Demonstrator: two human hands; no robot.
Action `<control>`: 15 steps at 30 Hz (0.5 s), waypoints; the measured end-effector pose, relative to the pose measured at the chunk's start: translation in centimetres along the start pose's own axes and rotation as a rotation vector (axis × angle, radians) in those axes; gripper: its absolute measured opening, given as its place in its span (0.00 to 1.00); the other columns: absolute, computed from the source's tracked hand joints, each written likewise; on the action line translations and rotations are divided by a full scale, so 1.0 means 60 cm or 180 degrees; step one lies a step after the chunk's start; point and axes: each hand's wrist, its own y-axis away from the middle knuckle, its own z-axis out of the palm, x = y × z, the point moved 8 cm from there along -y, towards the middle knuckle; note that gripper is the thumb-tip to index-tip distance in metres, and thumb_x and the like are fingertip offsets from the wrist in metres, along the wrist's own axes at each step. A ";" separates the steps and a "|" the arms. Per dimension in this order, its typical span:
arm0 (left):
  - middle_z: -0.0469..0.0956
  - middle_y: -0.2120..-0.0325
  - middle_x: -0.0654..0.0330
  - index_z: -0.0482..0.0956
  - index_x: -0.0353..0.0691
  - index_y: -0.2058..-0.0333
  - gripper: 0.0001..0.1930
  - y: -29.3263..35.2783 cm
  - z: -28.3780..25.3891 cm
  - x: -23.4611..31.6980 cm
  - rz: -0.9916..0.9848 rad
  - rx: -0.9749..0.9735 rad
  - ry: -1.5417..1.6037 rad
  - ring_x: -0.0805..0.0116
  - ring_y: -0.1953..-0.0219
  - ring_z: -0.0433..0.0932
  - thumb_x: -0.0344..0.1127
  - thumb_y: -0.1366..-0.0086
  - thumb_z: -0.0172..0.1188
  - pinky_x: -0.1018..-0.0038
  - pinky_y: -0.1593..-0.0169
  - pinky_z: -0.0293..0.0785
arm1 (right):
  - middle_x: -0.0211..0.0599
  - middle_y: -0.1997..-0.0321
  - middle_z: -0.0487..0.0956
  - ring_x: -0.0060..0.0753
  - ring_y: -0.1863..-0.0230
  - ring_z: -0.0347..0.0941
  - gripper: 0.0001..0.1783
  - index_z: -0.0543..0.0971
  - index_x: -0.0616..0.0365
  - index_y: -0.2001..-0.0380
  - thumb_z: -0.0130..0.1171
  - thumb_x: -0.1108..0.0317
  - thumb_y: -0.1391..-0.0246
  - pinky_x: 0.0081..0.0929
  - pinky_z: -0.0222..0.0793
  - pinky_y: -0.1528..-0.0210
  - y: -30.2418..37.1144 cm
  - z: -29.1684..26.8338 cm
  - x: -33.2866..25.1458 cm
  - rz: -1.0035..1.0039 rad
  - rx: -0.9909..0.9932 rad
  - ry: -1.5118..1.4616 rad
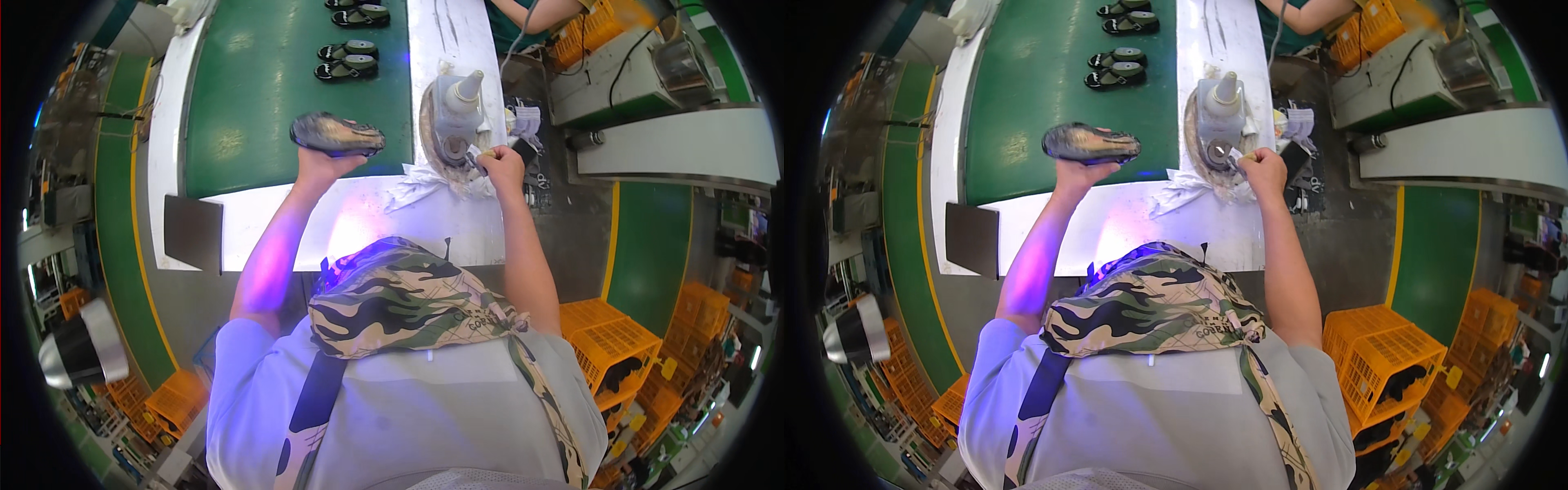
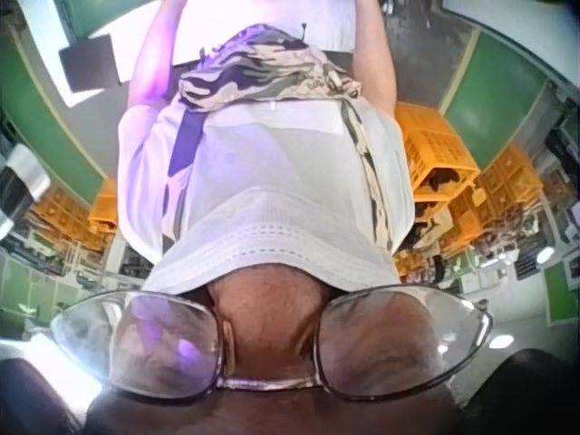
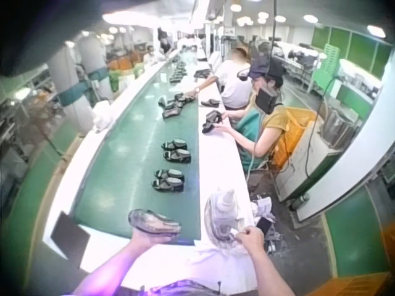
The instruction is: Applying glue or sealant to the soles and edges of shoes on an assembly line.
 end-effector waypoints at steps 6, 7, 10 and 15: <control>0.78 0.56 0.50 0.70 0.37 0.55 0.27 0.076 0.006 0.161 0.1985 0.0093 -0.1629 0.59 0.53 0.81 0.28 0.53 0.76 0.68 0.50 0.79 | 0.28 0.71 0.77 0.19 0.71 0.71 0.09 0.77 0.60 0.70 0.68 0.74 0.52 0.19 0.68 0.67 0.059 0.043 -0.174 0.0013 -0.1109 -0.2609; 0.78 0.57 0.48 0.71 0.37 0.57 0.25 0.088 0.005 0.170 0.2171 0.0147 -0.1618 0.54 0.53 0.81 0.27 0.52 0.74 0.67 0.53 0.80 | 0.28 0.71 0.77 0.19 0.71 0.72 0.09 0.77 0.60 0.69 0.68 0.75 0.53 0.19 0.68 0.67 0.080 0.051 -0.225 -0.0140 -0.1280 -0.2910; 0.78 0.57 0.47 0.71 0.37 0.57 0.23 0.124 0.019 0.232 0.2562 0.0179 -0.2183 0.51 0.54 0.81 0.25 0.50 0.72 0.66 0.53 0.80 | 0.29 0.70 0.77 0.19 0.71 0.73 0.11 0.76 0.61 0.68 0.69 0.77 0.54 0.19 0.70 0.67 0.120 0.089 -0.319 -0.0572 -0.1700 -0.3359; 0.78 0.59 0.49 0.70 0.38 0.58 0.23 0.180 0.003 0.268 0.2651 0.0380 -0.2699 0.46 0.52 0.80 0.25 0.52 0.71 0.60 0.53 0.79 | 0.30 0.67 0.76 0.20 0.67 0.73 0.12 0.73 0.58 0.69 0.68 0.80 0.52 0.20 0.71 0.64 0.183 0.129 -0.425 -0.0962 -0.2307 -0.3415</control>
